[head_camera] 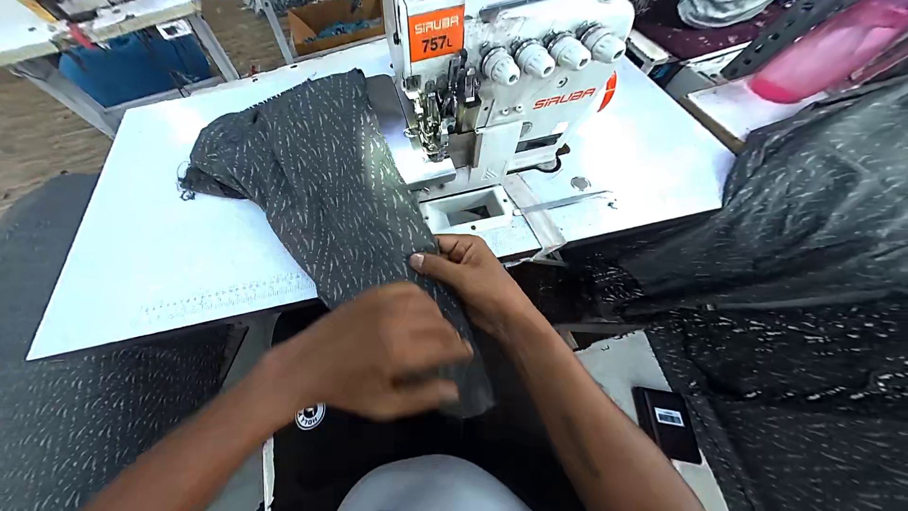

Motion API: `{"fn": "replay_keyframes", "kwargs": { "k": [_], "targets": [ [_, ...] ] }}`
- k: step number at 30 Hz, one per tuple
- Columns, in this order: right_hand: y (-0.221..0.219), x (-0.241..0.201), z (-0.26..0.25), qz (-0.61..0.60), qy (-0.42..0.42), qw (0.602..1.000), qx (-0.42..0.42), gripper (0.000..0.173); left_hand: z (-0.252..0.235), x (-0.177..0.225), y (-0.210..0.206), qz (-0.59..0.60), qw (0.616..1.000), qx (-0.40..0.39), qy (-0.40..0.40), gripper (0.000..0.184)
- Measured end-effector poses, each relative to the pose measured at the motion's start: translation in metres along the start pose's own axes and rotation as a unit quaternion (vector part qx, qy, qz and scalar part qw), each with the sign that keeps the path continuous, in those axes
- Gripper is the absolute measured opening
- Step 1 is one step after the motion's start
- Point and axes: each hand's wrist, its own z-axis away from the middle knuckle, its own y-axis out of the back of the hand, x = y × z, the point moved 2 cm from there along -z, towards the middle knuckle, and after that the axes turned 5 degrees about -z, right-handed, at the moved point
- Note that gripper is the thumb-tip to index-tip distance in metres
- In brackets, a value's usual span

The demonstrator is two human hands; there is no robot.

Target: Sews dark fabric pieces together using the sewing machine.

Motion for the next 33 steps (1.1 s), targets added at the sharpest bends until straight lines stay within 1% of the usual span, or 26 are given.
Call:
{"fn": "replay_keyframes", "kwargs": {
  "k": [2,3,4,7,9,14,17,20,22,25,29,33],
  "targets": [
    [0.004,0.009,0.008,-0.038,-0.002,0.999,-0.009,0.01,-0.003,-0.03,0.028,-0.043,0.992,0.082,0.085,0.032],
    [0.005,0.012,0.009,-0.046,0.003,0.999,-0.015,0.012,-0.009,-0.048,0.041,-0.081,0.983,0.109,0.124,0.03],
    [0.007,0.013,0.01,-0.047,0.009,0.999,-0.02,0.012,-0.016,-0.065,0.052,-0.116,0.974,0.114,0.157,0.03],
    [0.01,0.013,0.015,-0.052,0.03,0.998,-0.034,0.013,-0.036,-0.111,0.066,-0.181,0.958,0.052,0.217,0.037],
    [0.014,0.015,0.022,-0.056,0.03,0.997,-0.045,0.014,-0.043,-0.128,0.065,-0.193,0.953,0.027,0.233,0.039],
    [0.029,0.028,0.036,-0.095,0.013,0.994,-0.057,0.016,-0.046,-0.139,0.062,-0.175,0.95,0.067,0.248,0.036],
    [0.032,0.031,0.043,-0.098,0.003,0.994,-0.052,0.017,-0.045,-0.142,0.061,-0.161,0.949,0.081,0.258,0.035],
    [0.034,0.034,0.048,-0.089,0.007,0.995,-0.053,0.017,-0.043,-0.143,0.059,-0.16,0.95,0.088,0.255,0.034],
    [0.037,0.037,0.054,-0.082,0.009,0.995,-0.055,0.02,-0.042,-0.143,0.058,-0.157,0.949,0.087,0.258,0.034],
    [0.042,0.043,0.065,-0.083,-0.003,0.995,-0.055,0.023,-0.042,-0.144,0.058,-0.16,0.948,0.087,0.26,0.034],
    [0.05,0.049,0.08,-0.074,-0.019,0.996,-0.055,0.023,-0.043,-0.145,0.056,-0.164,0.947,0.09,0.26,0.034],
    [0.055,0.052,0.09,-0.033,-0.025,0.998,-0.042,0.024,-0.044,-0.145,0.054,-0.162,0.947,0.09,0.263,0.035]
  ]
}}
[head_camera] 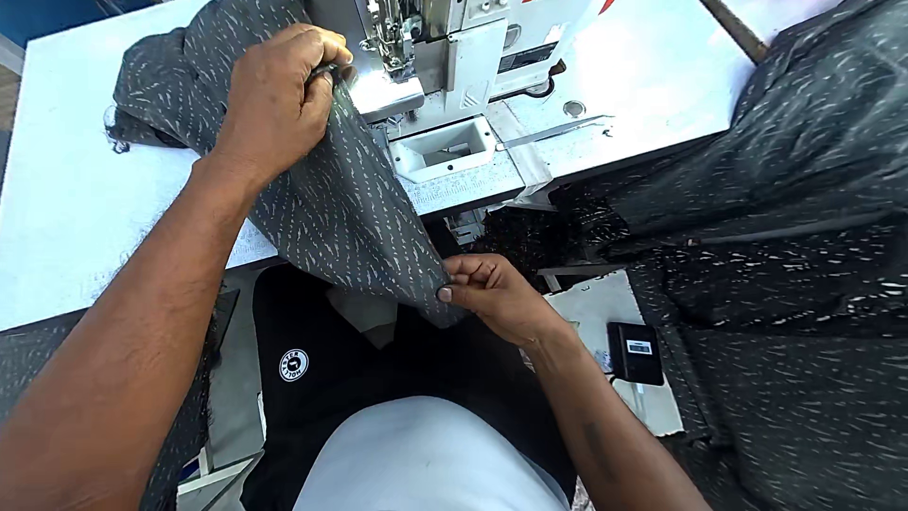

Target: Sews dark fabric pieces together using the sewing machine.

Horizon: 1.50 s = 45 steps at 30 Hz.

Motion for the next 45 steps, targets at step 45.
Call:
{"fn": "replay_keyframes", "kwargs": {
  "k": [45],
  "targets": [
    [0.027,-0.169,-0.163,0.198,0.317,0.828,0.417,0.014,-0.001,0.026,-0.029,-0.038,0.991,0.092,0.084,0.039]
  ]
}}
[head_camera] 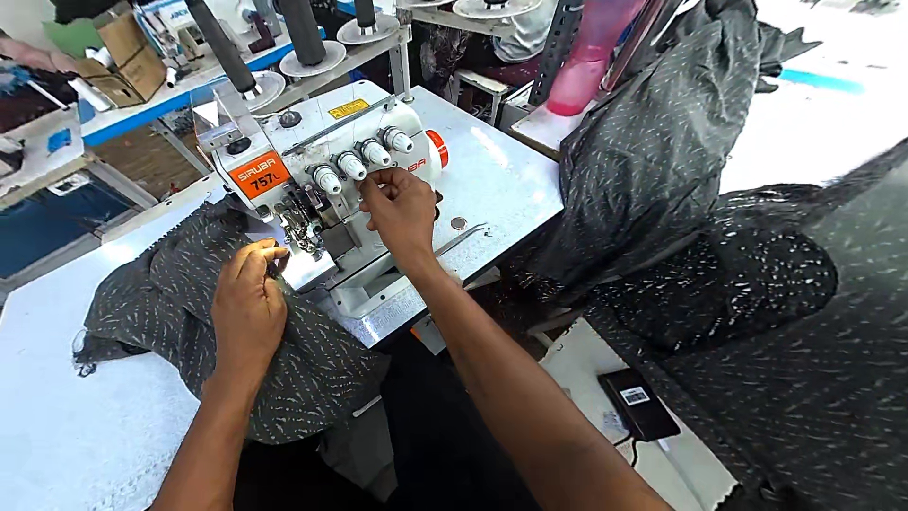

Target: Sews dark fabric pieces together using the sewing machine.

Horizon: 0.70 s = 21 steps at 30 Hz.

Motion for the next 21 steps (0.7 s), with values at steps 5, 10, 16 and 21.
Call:
{"fn": "replay_keyframes", "kwargs": {
  "k": [5,10,16,21],
  "targets": [
    [-0.004,0.006,-0.001,-0.002,0.076,0.997,-0.013,0.007,0.001,0.0,-0.001,0.005,1.0,0.011,0.002,0.04],
    [0.003,0.016,0.007,0.014,0.133,0.99,-0.043,0.008,0.001,0.0,-0.002,0.002,1.0,0.013,0.002,0.04],
    [0.01,0.013,0.007,0.169,0.272,0.945,-0.067,0.013,0.001,0.001,-0.001,0.009,1.0,0.011,0.009,0.041],
    [0.018,0.012,0.01,0.249,0.315,0.912,-0.09,0.016,0.001,0.0,-0.002,0.005,1.0,0.016,0.005,0.041]
  ]
}}
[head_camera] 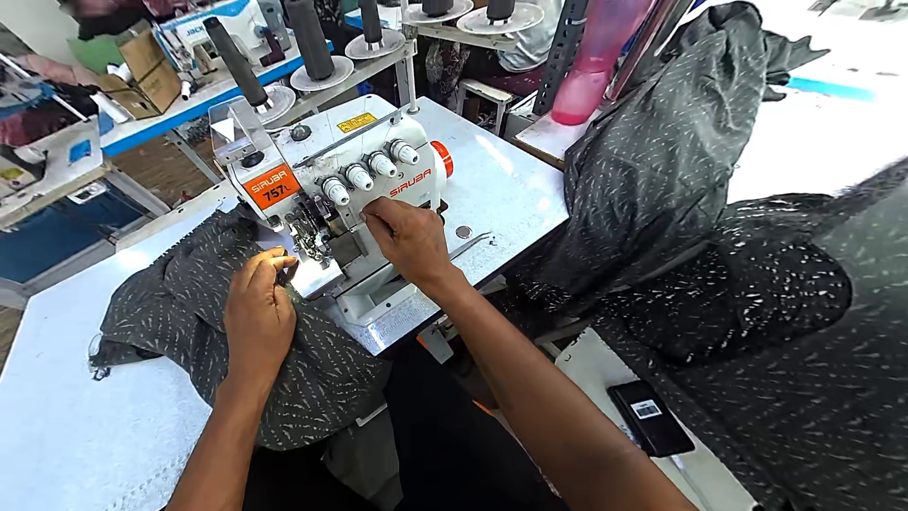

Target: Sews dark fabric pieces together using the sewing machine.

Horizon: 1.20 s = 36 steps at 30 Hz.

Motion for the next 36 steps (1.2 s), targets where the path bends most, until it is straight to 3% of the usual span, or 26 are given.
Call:
{"fn": "replay_keyframes", "kwargs": {
  "k": [6,8,10,13,20,23,26,28,31,36],
  "targets": [
    [0.05,-0.015,-0.026,-0.057,-0.06,0.989,0.123,0.024,0.001,-0.001,-0.002,-0.001,1.0,0.001,0.006,0.04],
    [0.062,-0.019,-0.057,-0.049,-0.088,0.991,0.086,0.028,0.002,-0.001,-0.002,0.0,1.0,0.0,0.007,0.04],
    [0.066,-0.019,-0.094,-0.03,-0.119,0.992,-0.024,0.034,0.001,-0.001,-0.002,-0.002,1.0,0.001,0.008,0.04],
    [0.063,-0.021,-0.133,0.005,-0.119,0.985,-0.121,0.024,0.001,0.0,-0.001,-0.001,1.0,0.0,0.011,0.04],
    [0.065,-0.025,-0.152,0.228,0.011,0.973,-0.044,0.015,0.001,0.002,0.0,-0.008,1.0,-0.005,0.012,0.04],
    [0.067,-0.021,-0.144,0.2,0.011,0.979,-0.024,0.023,0.001,0.002,0.001,-0.003,1.0,-0.007,0.009,0.04],
    [0.072,-0.028,-0.105,0.113,-0.008,0.993,0.009,0.041,0.003,0.0,-0.001,-0.002,1.0,-0.002,0.014,0.04],
    [0.067,-0.027,-0.069,0.065,0.017,0.997,0.045,0.035,0.002,-0.001,-0.003,0.002,1.0,0.001,0.021,0.039],
    [0.053,-0.027,-0.033,0.099,0.016,0.995,0.004,0.032,0.002,-0.002,-0.002,0.01,0.999,-0.004,0.031,0.037],
    [0.043,-0.029,-0.031,0.186,0.054,0.98,-0.039,0.029,0.002,0.001,-0.002,0.014,0.998,0.025,0.05,0.036]
  ]
}}
